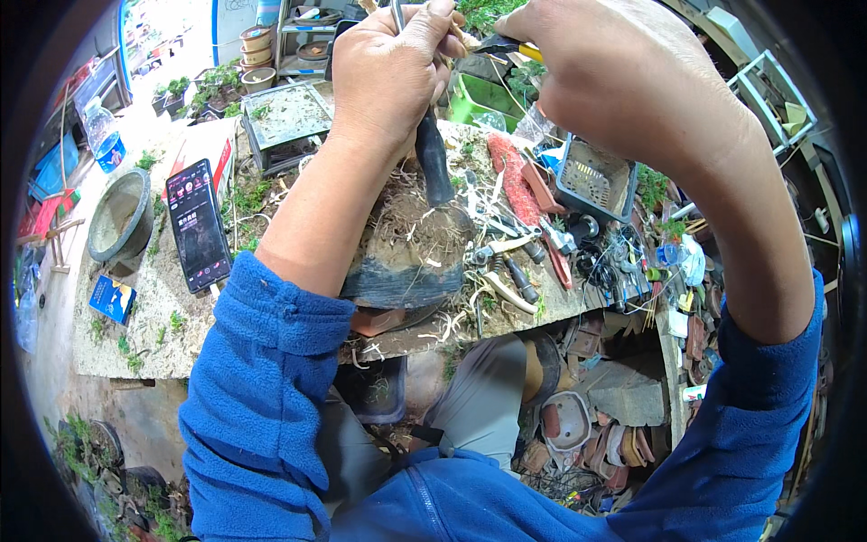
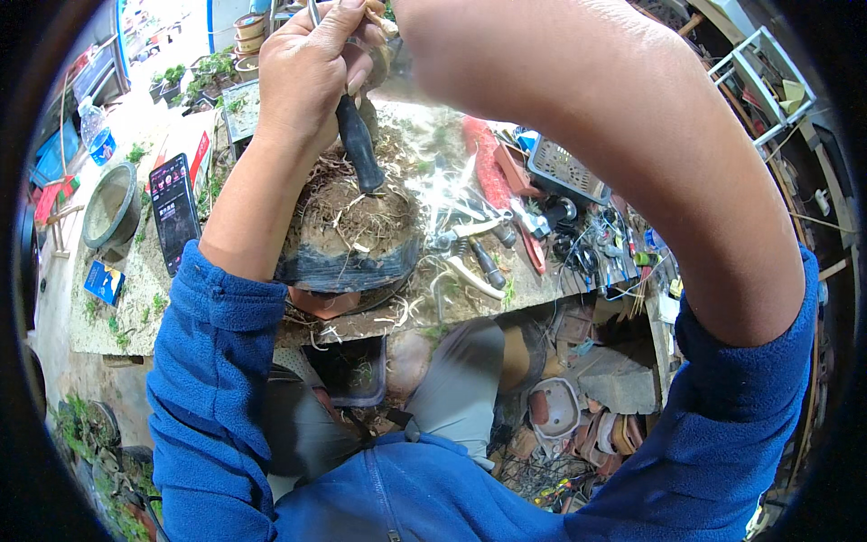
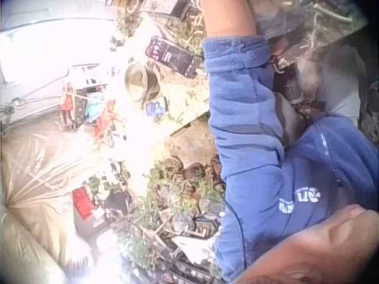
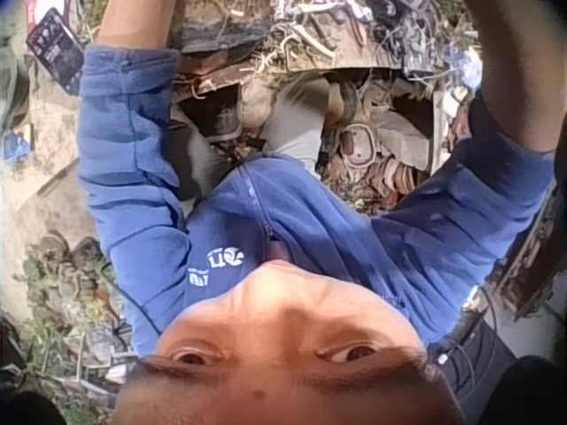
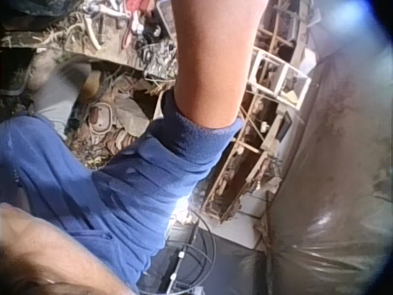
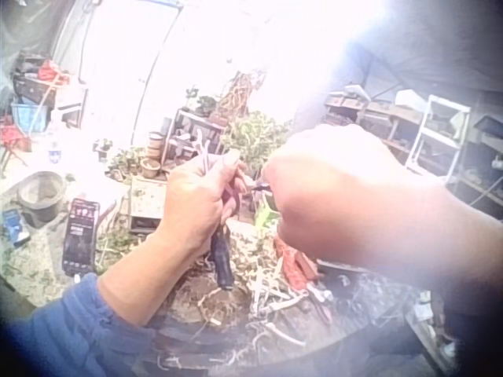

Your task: The person trims and shapes a small bonsai tree using pliers and a knife. They repeatedly cut small branches and scrape bark from the trunk, rotating the plant to access different sides. The work is performed on a cluttered table in a workshop filled with other potted plants and tools.

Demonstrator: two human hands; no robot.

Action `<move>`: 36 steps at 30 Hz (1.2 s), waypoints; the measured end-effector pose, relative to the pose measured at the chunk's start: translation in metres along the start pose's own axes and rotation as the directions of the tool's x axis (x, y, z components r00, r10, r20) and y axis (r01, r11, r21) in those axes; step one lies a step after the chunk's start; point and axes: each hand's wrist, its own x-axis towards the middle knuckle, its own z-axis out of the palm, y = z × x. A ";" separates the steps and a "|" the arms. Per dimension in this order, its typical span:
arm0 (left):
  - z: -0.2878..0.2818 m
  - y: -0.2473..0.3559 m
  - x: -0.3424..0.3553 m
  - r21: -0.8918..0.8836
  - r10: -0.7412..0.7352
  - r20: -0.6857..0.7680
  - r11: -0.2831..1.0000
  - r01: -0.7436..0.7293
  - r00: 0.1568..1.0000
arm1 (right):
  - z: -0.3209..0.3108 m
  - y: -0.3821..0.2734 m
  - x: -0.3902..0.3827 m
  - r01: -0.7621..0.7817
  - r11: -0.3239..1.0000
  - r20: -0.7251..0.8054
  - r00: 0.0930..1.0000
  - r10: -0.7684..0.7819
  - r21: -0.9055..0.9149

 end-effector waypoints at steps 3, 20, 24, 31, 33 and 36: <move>0.001 0.000 -0.001 0.000 -0.008 -0.007 1.000 0.008 1.000 | 0.000 0.006 0.002 -0.022 0.999 0.107 0.994 0.025 -0.024; 0.007 -0.003 -0.005 0.074 0.021 -0.052 0.997 -0.018 0.998 | -0.014 0.006 0.027 0.007 1.000 0.342 0.940 -0.007 0.001; 0.007 -0.003 -0.002 0.056 0.006 -0.022 0.998 -0.004 1.000 | -0.021 0.006 0.034 0.001 1.000 0.437 0.899 -0.005 0.009; 0.005 -0.003 0.000 0.045 -0.001 -0.020 0.999 0.002 1.000 | -0.022 0.014 0.035 -0.173 0.969 0.499 0.864 0.064 0.175; 0.004 -0.002 0.000 0.049 0.000 -0.029 0.999 0.001 1.000 | -0.014 0.016 0.025 -0.149 0.947 0.395 0.918 0.026 0.283; 0.002 -0.001 0.000 0.046 0.008 -0.031 0.999 -0.006 0.999 | -0.002 0.024 0.010 -0.185 0.875 0.314 0.948 0.040 0.448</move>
